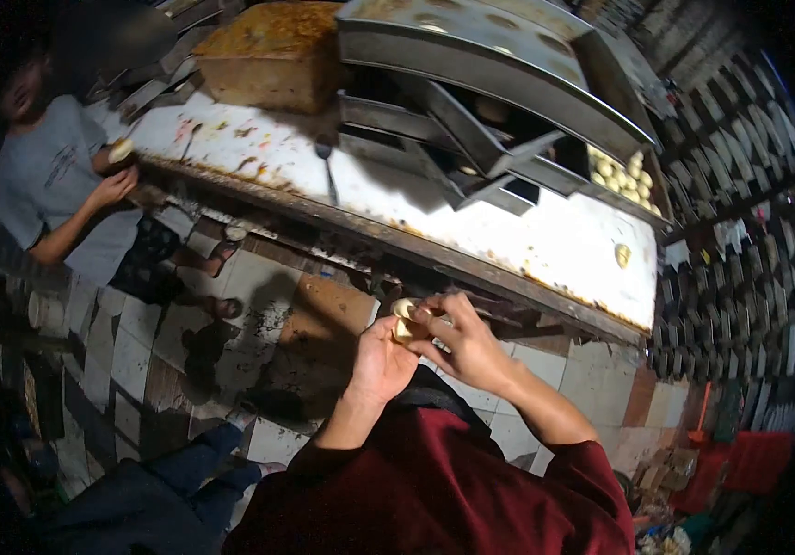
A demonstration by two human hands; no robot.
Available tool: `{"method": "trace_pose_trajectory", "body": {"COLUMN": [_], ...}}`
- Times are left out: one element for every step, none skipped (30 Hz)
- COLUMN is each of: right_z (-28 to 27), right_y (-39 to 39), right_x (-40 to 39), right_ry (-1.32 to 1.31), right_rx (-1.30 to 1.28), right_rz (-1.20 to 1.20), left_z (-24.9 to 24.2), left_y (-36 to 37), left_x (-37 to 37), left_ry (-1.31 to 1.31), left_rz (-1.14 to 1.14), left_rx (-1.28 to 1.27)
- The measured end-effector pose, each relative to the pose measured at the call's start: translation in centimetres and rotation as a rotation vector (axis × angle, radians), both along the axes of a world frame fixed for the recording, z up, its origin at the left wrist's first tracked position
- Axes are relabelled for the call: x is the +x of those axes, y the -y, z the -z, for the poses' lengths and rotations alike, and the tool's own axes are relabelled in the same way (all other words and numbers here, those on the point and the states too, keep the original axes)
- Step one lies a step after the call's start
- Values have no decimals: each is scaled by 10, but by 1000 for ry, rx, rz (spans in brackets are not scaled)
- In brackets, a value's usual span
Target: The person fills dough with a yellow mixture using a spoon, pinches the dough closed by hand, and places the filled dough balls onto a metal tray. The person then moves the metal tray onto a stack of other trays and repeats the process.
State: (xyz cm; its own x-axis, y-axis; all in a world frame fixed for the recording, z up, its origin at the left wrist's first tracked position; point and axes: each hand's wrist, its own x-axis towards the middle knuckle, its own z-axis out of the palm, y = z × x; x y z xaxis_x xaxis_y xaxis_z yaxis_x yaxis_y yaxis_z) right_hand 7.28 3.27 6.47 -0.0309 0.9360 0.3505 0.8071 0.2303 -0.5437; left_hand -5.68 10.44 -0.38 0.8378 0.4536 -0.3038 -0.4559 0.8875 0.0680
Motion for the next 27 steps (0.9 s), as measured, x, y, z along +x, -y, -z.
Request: {"method": "trace_pose_trajectory", "body": {"right_z": [3, 7, 12, 15, 15, 13, 11, 9, 2, 1, 0, -1, -2, -5, -8, -10, -6, -1, 4, 11, 24, 34, 39, 42, 45, 48, 50], "right_y": [15, 30, 43, 53, 63, 73, 84, 94, 101, 109, 118, 128, 138, 148, 157, 167, 180, 193, 206, 217, 224, 226, 227, 228, 232, 237, 240], "right_x": [-4, -4, -2, 1, 6, 12, 19, 26, 35, 45, 55, 64, 72, 79, 85, 94, 108, 116, 121, 125, 130, 134, 138, 142, 146, 148, 151], "right_ry": [47, 51, 96, 143, 159, 162, 140, 117, 49, 53, -2, -58, -65, -65, -98, -129, -81, -85, -200, -316, -365, -379, -344, -312, -324, -293, -260], "right_rx": [15, 10, 42, 76, 116, 119, 134, 148, 166, 175, 167, 157, 157, 163, 237, 313, 403, 405, 379, 352, 316, 347, 398, 448, 448, 459, 468], "right_rz": [64, 89, 145, 198, 239, 258, 275, 289, 315, 329, 328, 322, 294, 291, 292, 291, 342, 332, 454, 575, 559, 529, 513, 496, 487, 462, 437], "left_z": [-12, -18, -20, -21, -23, -25, -26, -28, -31, -33, -24, -20, -13, -7, -2, -7, -13, -20, -26, -30, -32, -34, -35, -35, -33, -30, -20], "left_y": [10, 19, 27, 35, 43, 51, 59, 67, 74, 81, 92, 103, 114, 124, 133, 139, 146, 157, 167, 176, 184, 192, 198, 203, 204, 204, 200], "left_x": [7, 13, 17, 22, 27, 32, 37, 41, 46, 53, 62, 74, 85, 97, 106, 118, 131, 144, 156, 167, 178, 187, 194, 199, 201, 204, 203], "left_ry": [-37, -74, -56, -52, 24, 98, 128, 128, 140, 153, 38, -30, -85, -140, -139, -115, -93, -153, -163, -171, -174, -200, -230, -240, -217, -191, -135], "left_rz": [-1, -5, 39, 56, 107, 160, 190, 207, 212, 217, 150, 85, 24, -42, -48, -69, -89, -123, -105, -86, -96, -62, -30, -40, -6, 25, 36], "left_rx": [24, 50, 58, 59, 26, -8, -25, -22, 10, 45, 204, 506, 648, 790, 796, 648, 496, 442, 402, 364, 372, 356, 337, 341, 279, 218, 242]}}
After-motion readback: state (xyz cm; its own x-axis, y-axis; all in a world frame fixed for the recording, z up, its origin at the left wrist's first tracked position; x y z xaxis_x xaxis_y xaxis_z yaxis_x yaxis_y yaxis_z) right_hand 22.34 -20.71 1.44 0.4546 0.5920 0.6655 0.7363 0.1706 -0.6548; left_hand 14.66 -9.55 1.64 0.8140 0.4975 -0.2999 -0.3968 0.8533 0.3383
